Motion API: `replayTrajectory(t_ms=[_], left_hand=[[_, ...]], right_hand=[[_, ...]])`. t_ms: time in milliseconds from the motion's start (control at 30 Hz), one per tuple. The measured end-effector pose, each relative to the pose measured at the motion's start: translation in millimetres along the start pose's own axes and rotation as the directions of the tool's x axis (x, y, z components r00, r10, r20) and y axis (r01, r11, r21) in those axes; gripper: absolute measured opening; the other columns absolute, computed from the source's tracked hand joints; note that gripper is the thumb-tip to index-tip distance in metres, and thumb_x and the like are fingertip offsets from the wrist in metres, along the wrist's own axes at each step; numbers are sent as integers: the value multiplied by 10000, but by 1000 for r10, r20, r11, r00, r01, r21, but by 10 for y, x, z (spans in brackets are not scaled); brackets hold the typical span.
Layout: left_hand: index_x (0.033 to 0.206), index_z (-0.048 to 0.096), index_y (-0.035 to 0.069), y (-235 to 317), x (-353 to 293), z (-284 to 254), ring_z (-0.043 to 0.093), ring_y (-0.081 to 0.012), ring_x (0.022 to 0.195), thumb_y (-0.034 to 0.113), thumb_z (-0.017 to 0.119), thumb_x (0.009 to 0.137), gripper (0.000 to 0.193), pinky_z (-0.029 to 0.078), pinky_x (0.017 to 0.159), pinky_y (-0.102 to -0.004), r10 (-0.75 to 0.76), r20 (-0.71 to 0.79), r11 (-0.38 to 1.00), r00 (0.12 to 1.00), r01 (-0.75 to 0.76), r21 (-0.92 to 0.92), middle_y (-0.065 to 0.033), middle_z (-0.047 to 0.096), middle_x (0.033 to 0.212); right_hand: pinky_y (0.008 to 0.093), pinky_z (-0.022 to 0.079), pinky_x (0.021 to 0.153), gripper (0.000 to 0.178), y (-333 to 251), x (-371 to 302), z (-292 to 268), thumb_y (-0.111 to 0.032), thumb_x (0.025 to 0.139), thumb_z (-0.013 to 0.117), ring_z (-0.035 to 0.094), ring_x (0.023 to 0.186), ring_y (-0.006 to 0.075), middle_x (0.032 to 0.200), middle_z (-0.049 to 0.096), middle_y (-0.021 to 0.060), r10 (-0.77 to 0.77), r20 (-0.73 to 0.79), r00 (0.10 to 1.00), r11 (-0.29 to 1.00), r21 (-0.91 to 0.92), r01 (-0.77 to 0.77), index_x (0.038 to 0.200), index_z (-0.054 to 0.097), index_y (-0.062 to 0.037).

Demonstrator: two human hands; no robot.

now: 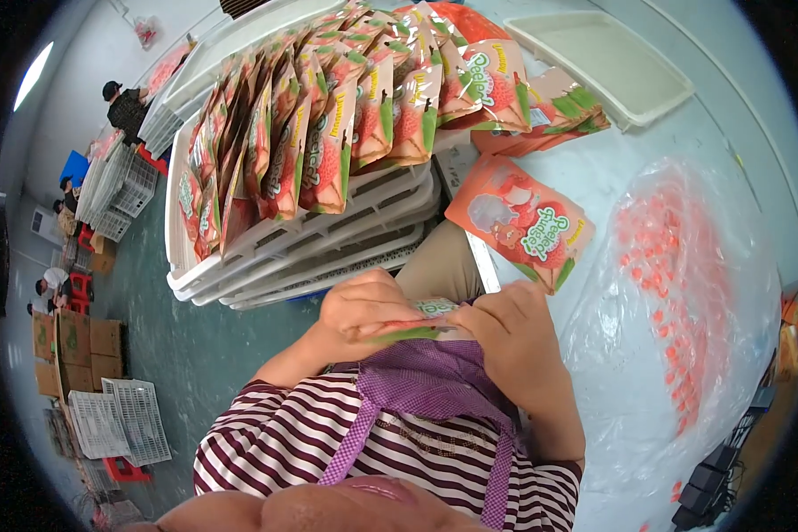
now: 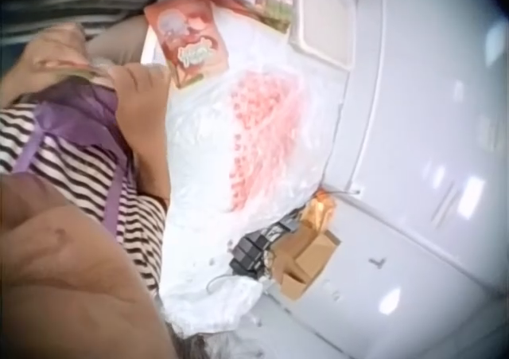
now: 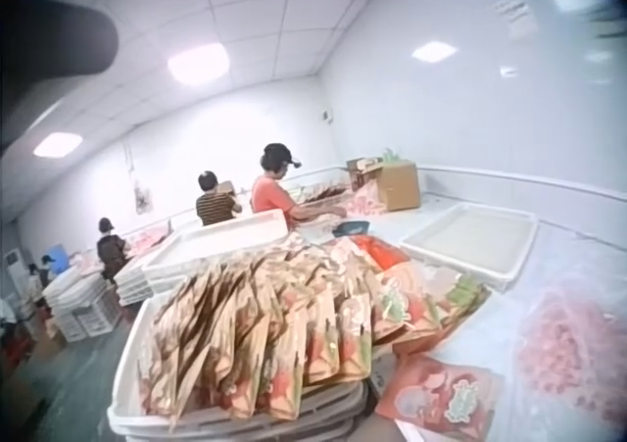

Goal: Placing individual gummy candies into plastic packaging bags in a factory production setting.

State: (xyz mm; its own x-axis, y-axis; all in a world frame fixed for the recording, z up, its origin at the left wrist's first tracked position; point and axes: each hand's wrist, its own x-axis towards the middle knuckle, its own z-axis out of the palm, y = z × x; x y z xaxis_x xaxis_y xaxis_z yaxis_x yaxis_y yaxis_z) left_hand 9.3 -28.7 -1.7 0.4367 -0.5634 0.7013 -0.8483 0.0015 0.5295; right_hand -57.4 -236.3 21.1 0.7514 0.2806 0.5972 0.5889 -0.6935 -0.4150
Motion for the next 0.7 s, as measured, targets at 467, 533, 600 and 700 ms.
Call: replayTrajectory(t_ms=[467, 533, 600, 700], left_hand=[[1329, 399, 36, -129, -294, -268, 502, -257, 1129, 201, 703, 773, 655, 406, 939, -358, -116, 252, 855, 961, 226, -466, -137, 473, 1299], [1356, 346, 27, -21, -444, -159, 473, -217, 1153, 230, 657, 822, 650, 372, 975, -360, -272, 501, 531, 821, 563, -634, -118, 447, 1325], [1321, 370, -25, 61, -460, -212, 430, -255, 1212, 238, 590, 873, 564, 333, 1009, -367, -313, 502, 497, 806, 589, -637, -150, 450, 1325], [1278, 418, -24, 79, -789, -483, 485, -218, 1121, 208, 539, 892, 466, 375, 966, -366, -613, 481, 280, 627, 742, -610, -119, 521, 1219]], right_hand=[[320, 426, 626, 173, 40, -80, -78, 100, 719, 579, 529, 691, 226, 783, 555, 102, 78, -76, 994, 943, 329, -49, 870, 593, 15], [318, 439, 644, 149, 41, -138, -78, 74, 733, 601, 534, 703, 214, 799, 558, 96, 62, -74, 995, 926, 375, -30, 873, 585, 24], [319, 454, 732, 249, 82, -250, -66, -62, 763, 671, 548, 785, 206, 899, 564, 109, 332, -12, 943, 767, 585, -263, 969, 566, 29], [311, 449, 702, 335, 149, -163, 12, -142, 781, 684, 528, 812, 211, 917, 575, 131, 203, -274, 940, 832, 554, -18, 1041, 549, 22]])
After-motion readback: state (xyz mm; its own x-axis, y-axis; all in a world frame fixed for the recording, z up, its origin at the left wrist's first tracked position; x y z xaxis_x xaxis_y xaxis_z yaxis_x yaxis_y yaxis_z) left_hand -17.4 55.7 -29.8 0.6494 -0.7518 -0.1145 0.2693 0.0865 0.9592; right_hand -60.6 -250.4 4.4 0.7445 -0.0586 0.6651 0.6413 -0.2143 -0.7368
